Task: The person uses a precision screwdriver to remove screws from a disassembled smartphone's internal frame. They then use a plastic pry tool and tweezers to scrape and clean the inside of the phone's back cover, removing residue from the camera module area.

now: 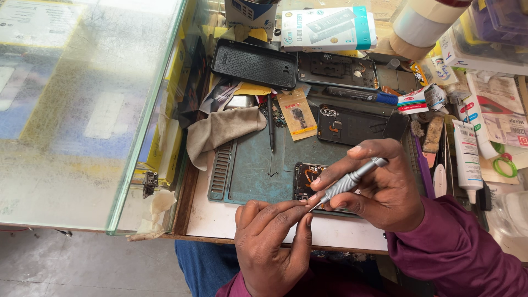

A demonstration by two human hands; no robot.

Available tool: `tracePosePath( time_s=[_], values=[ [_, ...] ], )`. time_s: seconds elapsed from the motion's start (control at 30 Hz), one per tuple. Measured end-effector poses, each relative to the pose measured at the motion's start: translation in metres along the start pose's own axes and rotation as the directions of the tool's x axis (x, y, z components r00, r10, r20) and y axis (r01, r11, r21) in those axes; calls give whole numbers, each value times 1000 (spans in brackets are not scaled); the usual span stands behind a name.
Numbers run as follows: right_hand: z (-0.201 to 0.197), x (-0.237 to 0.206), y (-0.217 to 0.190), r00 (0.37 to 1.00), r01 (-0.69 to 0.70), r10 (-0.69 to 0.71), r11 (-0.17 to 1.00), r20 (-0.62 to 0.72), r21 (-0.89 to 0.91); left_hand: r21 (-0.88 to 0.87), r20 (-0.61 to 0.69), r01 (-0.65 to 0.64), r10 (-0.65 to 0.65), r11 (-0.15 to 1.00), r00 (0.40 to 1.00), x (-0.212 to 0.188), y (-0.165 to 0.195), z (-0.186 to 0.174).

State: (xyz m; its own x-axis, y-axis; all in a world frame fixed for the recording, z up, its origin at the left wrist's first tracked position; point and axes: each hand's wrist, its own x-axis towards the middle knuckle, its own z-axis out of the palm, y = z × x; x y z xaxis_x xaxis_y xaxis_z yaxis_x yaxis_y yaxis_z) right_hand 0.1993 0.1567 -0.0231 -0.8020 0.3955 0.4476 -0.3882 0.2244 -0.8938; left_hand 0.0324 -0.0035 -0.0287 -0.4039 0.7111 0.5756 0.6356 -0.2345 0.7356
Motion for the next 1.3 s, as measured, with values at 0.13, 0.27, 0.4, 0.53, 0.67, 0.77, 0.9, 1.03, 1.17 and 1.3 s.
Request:
tracePosePath(
  time_s=[0.13, 0.27, 0.4, 0.53, 0.67, 0.77, 0.9, 1.03, 1.17, 1.3],
  values=[
    [1, 2, 0, 1000, -10, 9, 1000, 4, 22, 13, -7, -10, 10, 1000, 1000, 1, 1, -1],
    [3, 4, -1, 998, -28, 24, 997, 54, 73, -5, -11, 21, -21, 1000, 1000, 3, 4, -2],
    [6, 4, -5, 996, -80, 75, 991, 45, 112, -45, -4, 51, -52, 998, 999, 4, 6, -3],
    [7, 3, -9, 999, -33, 34, 995, -6, 96, -57, 4, 79, -79, 995, 997, 5, 8, -3],
    [3, 3, -14, 998, -10, 14, 998, -54, 70, -107, 13, 79, -78, 991, 997, 7, 7, -5],
    [3, 3, -14, 999, 21, -19, 998, -33, 58, -142, 33, 97, -93, 985, 995, 8, 8, -5],
    [6, 2, -12, 998, 55, -53, 997, -40, 51, -152, 62, 111, -103, 982, 993, 9, 9, -6],
    [6, 1, -13, 998, 54, -53, 998, -27, 42, -125, 75, 101, -92, 987, 993, 10, 11, -4],
    [5, 1, -14, 998, 56, -56, 998, -14, 42, -110, 83, 108, -99, 988, 992, 10, 13, -1],
    [6, 0, -11, 999, 52, -52, 998, -2, 44, -98, 87, 98, -90, 990, 992, 10, 12, -2]
  ],
)
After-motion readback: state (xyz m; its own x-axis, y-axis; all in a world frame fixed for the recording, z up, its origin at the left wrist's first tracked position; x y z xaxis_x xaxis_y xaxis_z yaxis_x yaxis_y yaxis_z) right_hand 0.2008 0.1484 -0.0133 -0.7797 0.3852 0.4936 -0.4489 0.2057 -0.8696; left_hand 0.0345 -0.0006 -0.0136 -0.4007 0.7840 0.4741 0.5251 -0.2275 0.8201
